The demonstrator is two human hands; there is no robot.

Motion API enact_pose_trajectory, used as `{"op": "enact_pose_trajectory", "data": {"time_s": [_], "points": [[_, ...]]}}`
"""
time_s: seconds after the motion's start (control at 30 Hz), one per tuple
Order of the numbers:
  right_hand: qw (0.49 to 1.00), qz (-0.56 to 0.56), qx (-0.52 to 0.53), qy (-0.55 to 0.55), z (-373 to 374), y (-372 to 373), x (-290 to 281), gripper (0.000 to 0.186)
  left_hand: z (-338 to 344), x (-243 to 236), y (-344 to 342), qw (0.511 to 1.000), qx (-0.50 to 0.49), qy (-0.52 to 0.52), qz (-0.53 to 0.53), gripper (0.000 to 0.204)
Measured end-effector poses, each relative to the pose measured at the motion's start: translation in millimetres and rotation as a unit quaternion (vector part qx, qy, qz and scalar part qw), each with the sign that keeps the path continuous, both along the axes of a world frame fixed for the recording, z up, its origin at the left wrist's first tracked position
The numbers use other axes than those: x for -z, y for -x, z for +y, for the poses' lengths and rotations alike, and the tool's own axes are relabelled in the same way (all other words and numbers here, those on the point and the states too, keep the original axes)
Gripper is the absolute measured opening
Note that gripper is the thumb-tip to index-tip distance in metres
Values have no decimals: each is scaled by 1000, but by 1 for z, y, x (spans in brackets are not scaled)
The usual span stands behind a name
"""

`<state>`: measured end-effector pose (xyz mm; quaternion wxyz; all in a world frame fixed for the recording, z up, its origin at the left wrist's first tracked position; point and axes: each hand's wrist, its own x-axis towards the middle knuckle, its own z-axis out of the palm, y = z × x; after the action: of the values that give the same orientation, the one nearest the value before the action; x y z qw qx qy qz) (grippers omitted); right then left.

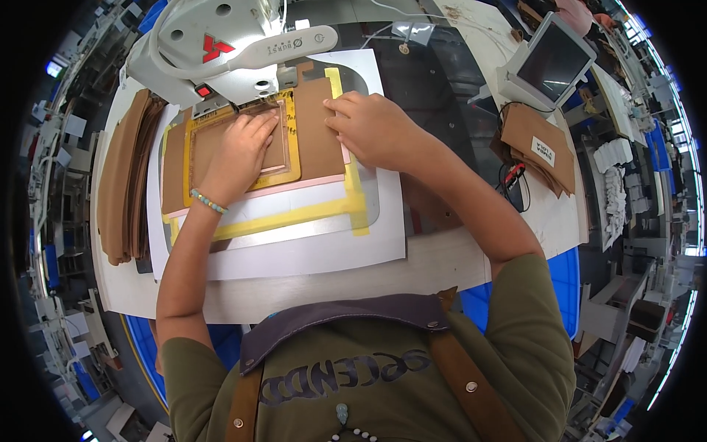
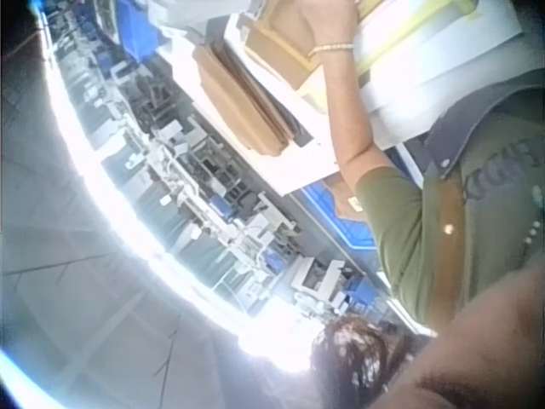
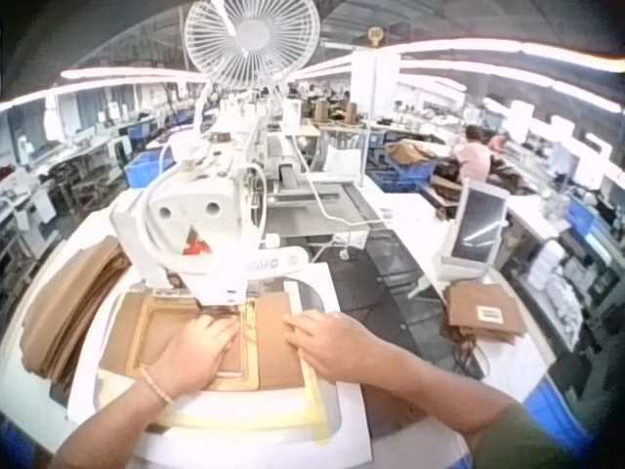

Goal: Placing and aligning leather pieces into an embroidery machine frame.

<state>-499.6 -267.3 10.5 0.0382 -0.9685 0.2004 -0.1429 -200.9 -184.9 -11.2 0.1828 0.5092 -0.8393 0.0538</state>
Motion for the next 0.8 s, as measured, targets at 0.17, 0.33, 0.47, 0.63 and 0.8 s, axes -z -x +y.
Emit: {"op": "enact_pose_trajectory", "data": {"time_s": [0.17, 0.33, 0.47, 0.63, 0.8], "points": [[999, -15, -16, 46, -3, -2, 3, 25, 17, -10, -19, 997, -8, -55, 51, 41], [998, 8, -42, -38, 11, -31, -7, 33, 43, -28, -48, 989, -25, -111, 94, 39], [996, -11, -87, -7, 10, -70, 3, 42, 51, -22, -57, 973, 0, -180, 143, 42], [996, 15, -80, 24, 13, -77, 20, 55, 52, -11, -42, 979, 40, -183, 74, 47], [992, -36, -92, 78, 18, -72, 26, 54, 45, -12, -45, 984, 60, -162, 36, 48]]}}
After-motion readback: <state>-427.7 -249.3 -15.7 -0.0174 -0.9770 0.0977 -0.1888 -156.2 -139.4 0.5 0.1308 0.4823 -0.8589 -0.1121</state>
